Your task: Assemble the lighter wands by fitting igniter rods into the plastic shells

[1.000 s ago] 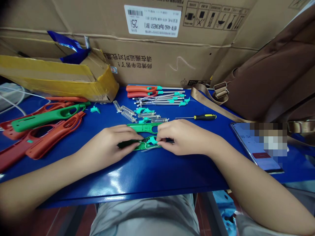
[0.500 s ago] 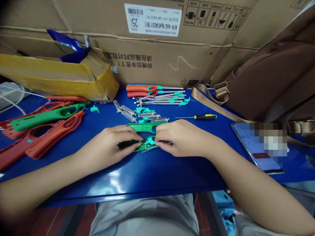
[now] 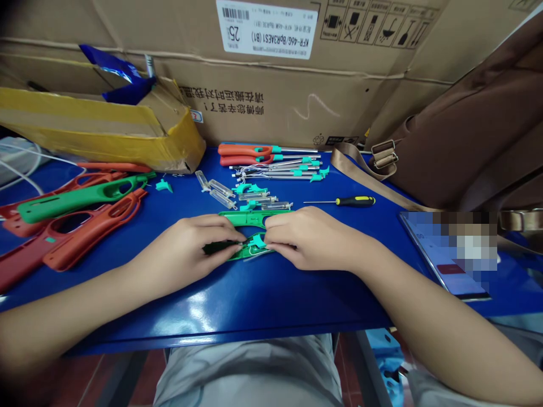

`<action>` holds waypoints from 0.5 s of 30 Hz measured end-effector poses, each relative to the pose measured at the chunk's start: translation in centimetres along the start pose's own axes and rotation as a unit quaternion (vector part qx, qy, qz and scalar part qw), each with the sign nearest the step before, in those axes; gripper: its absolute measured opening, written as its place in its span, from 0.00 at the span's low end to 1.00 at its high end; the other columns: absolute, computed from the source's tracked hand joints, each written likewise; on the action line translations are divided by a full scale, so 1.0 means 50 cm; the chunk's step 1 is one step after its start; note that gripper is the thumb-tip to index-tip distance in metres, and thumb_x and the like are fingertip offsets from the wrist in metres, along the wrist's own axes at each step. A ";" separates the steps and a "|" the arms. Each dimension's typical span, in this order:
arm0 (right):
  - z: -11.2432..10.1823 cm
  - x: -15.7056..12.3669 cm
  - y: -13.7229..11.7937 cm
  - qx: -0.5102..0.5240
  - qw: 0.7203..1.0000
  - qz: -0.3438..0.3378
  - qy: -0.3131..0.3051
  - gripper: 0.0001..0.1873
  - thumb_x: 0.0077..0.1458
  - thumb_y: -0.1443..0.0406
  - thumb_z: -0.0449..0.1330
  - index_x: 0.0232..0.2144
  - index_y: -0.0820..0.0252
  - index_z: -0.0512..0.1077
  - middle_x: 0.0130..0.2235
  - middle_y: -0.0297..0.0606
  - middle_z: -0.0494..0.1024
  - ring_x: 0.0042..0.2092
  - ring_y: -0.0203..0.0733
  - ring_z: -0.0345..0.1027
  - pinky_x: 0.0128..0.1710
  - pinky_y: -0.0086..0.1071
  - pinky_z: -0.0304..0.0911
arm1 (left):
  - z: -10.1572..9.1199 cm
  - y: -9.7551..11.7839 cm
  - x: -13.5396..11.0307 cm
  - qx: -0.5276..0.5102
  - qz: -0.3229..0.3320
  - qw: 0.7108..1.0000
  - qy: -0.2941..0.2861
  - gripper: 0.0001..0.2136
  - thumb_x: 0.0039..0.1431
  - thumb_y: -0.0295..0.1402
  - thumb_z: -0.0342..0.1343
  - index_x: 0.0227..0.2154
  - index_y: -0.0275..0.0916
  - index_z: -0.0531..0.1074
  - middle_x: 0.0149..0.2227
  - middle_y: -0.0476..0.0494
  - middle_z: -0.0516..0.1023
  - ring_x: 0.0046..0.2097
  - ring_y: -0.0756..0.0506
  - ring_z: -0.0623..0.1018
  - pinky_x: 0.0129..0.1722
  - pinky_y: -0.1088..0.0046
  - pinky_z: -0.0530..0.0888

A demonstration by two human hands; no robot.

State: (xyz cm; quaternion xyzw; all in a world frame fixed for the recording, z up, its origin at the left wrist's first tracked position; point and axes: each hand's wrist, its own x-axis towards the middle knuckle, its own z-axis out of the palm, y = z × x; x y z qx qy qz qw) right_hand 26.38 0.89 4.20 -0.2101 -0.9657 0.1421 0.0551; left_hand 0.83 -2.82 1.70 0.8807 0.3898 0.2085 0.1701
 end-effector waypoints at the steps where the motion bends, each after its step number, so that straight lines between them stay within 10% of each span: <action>1: 0.000 0.000 0.000 0.001 1.000 -0.001 0.002 0.12 0.66 0.70 0.53 0.34 0.60 0.76 0.31 0.35 0.73 0.33 0.37 0.67 0.32 0.31 0.54 | 0.000 0.000 0.000 0.000 -0.002 1.000 -0.002 0.09 0.64 0.26 0.58 0.43 0.39 0.81 0.39 0.45 0.82 0.42 0.43 0.81 0.42 0.67 0.77; 15: -0.001 -0.001 -0.009 -0.039 0.999 -0.024 0.019 0.12 0.65 0.71 0.54 0.35 0.60 0.77 0.32 0.34 0.74 0.34 0.37 0.66 0.32 0.31 0.53 | -0.004 0.014 0.002 -0.053 -0.078 0.994 -0.053 0.09 0.61 0.24 0.57 0.42 0.39 0.78 0.40 0.46 0.79 0.41 0.44 0.79 0.40 0.68 0.76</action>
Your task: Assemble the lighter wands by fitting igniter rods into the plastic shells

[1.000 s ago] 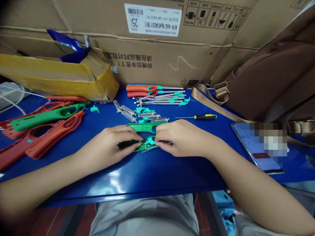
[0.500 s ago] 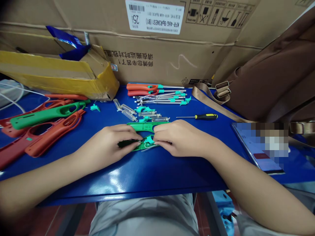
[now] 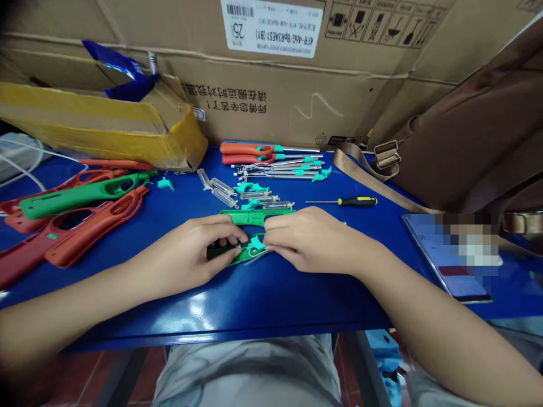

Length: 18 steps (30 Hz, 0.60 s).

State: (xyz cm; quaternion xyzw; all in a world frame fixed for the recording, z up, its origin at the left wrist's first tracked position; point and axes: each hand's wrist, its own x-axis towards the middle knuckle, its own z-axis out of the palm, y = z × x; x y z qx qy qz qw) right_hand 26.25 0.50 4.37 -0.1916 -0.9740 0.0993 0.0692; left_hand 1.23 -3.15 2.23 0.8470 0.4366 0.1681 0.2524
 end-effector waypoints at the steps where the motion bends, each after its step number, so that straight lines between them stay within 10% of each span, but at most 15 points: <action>1: -0.001 0.000 0.000 0.003 1.000 0.000 -0.004 0.12 0.65 0.71 0.54 0.35 0.60 0.77 0.32 0.34 0.73 0.34 0.37 0.66 0.32 0.31 0.53 | 0.000 0.000 0.000 0.001 -0.002 1.000 -0.002 0.10 0.61 0.24 0.57 0.42 0.39 0.78 0.40 0.46 0.79 0.41 0.44 0.79 0.40 0.68 0.76; 18: 0.012 0.004 0.008 0.024 1.000 0.006 -0.009 0.12 0.66 0.71 0.53 0.37 0.61 0.77 0.33 0.35 0.74 0.34 0.37 0.66 0.33 0.31 0.54 | -0.001 -0.001 -0.004 0.025 0.019 0.999 0.015 0.09 0.62 0.24 0.57 0.43 0.38 0.78 0.40 0.45 0.80 0.41 0.45 0.80 0.40 0.68 0.76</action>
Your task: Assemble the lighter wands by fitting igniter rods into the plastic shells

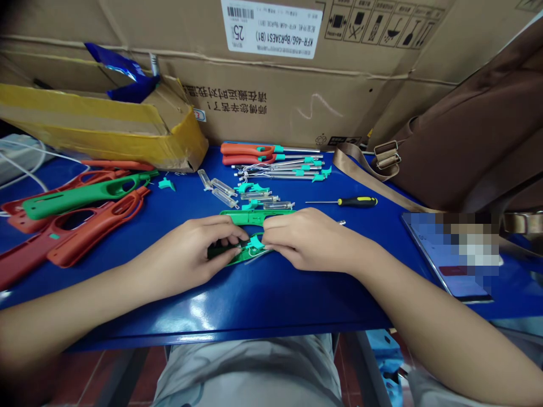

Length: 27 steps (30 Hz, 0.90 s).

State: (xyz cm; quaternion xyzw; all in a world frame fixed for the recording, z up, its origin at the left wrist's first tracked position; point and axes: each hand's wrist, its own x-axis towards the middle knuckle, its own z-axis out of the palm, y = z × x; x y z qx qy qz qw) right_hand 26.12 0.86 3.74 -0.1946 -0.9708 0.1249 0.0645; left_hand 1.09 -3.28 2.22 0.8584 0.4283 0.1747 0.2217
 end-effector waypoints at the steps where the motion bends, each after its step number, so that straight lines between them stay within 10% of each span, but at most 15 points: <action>1: -0.001 0.000 0.000 0.006 1.000 0.005 -0.006 0.12 0.66 0.71 0.53 0.37 0.61 0.77 0.33 0.35 0.74 0.35 0.37 0.66 0.33 0.31 0.54 | 0.001 -0.001 0.000 0.003 0.003 1.000 0.003 0.10 0.62 0.23 0.57 0.44 0.38 0.77 0.40 0.45 0.80 0.41 0.44 0.80 0.40 0.68 0.77; 22: -0.011 0.000 -0.015 0.022 0.998 0.039 -0.033 0.11 0.64 0.71 0.55 0.33 0.60 0.77 0.33 0.35 0.74 0.34 0.37 0.68 0.32 0.31 0.56 | 0.008 -0.005 -0.001 0.034 0.062 0.997 0.028 0.12 0.64 0.24 0.56 0.49 0.37 0.77 0.45 0.41 0.82 0.47 0.40 0.80 0.48 0.60 0.79; 27: -0.005 0.008 -0.016 0.161 0.981 0.105 0.011 0.08 0.62 0.70 0.60 0.32 0.61 0.78 0.33 0.33 0.78 0.35 0.34 0.70 0.35 0.28 0.60 | 0.011 -0.005 -0.003 0.039 0.070 0.996 0.030 0.13 0.67 0.26 0.54 0.51 0.38 0.76 0.47 0.41 0.81 0.49 0.40 0.80 0.49 0.60 0.78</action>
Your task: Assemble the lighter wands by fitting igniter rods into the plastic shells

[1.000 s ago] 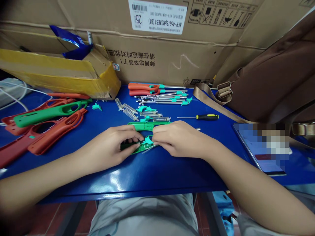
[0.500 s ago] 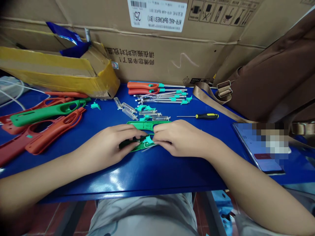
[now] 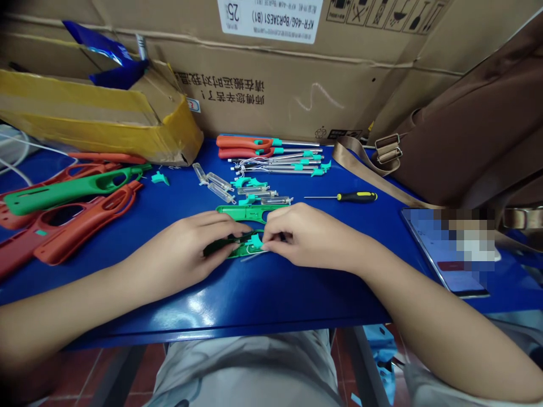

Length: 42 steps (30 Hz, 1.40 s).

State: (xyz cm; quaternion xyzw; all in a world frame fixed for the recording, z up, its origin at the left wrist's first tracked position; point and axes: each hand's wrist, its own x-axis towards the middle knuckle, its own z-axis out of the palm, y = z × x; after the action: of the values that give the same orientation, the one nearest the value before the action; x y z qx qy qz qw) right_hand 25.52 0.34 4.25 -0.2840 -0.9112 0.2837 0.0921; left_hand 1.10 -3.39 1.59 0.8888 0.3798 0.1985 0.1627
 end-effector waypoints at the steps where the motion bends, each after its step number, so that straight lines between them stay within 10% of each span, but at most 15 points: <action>1: 0.000 0.002 0.001 0.026 1.000 0.011 0.000 0.08 0.62 0.69 0.61 0.32 0.61 0.79 0.32 0.33 0.78 0.34 0.34 0.70 0.35 0.28 0.60 | 0.000 0.000 -0.001 0.002 0.003 1.000 -0.001 0.13 0.67 0.26 0.53 0.52 0.39 0.76 0.47 0.42 0.81 0.49 0.40 0.79 0.49 0.60 0.78; 11: 0.010 0.011 0.000 0.123 0.978 0.169 -0.004 0.09 0.55 0.61 0.67 0.28 0.60 0.77 0.21 0.26 0.66 0.24 0.31 0.56 0.23 0.28 0.51 | 0.003 0.004 -0.001 0.049 0.041 0.998 0.004 0.17 0.68 0.24 0.52 0.57 0.38 0.72 0.45 0.42 0.80 0.46 0.42 0.79 0.47 0.63 0.79; 20: 0.000 0.007 0.012 0.130 0.977 0.165 0.048 0.13 0.58 0.55 0.64 0.31 0.59 0.76 0.22 0.26 0.65 0.24 0.31 0.55 0.23 0.28 0.51 | -0.010 0.007 -0.004 -0.004 -0.025 1.000 -0.017 0.19 0.66 0.27 0.52 0.58 0.40 0.72 0.52 0.40 0.79 0.52 0.41 0.79 0.50 0.61 0.78; 42: 0.025 0.018 0.010 0.027 0.992 0.116 0.048 0.10 0.58 0.59 0.65 0.29 0.60 0.75 0.27 0.30 0.72 0.30 0.34 0.63 0.30 0.29 0.54 | -0.012 0.020 -0.008 0.277 0.113 0.953 -0.051 0.14 0.72 0.33 0.48 0.51 0.37 0.77 0.46 0.40 0.82 0.43 0.39 0.79 0.36 0.60 0.71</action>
State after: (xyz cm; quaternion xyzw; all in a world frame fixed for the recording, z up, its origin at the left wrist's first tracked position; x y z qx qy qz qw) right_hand 24.59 0.64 2.95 -0.3988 -0.8585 0.3031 0.1101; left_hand 1.19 -4.27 2.47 0.9450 0.3079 0.0570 -0.0947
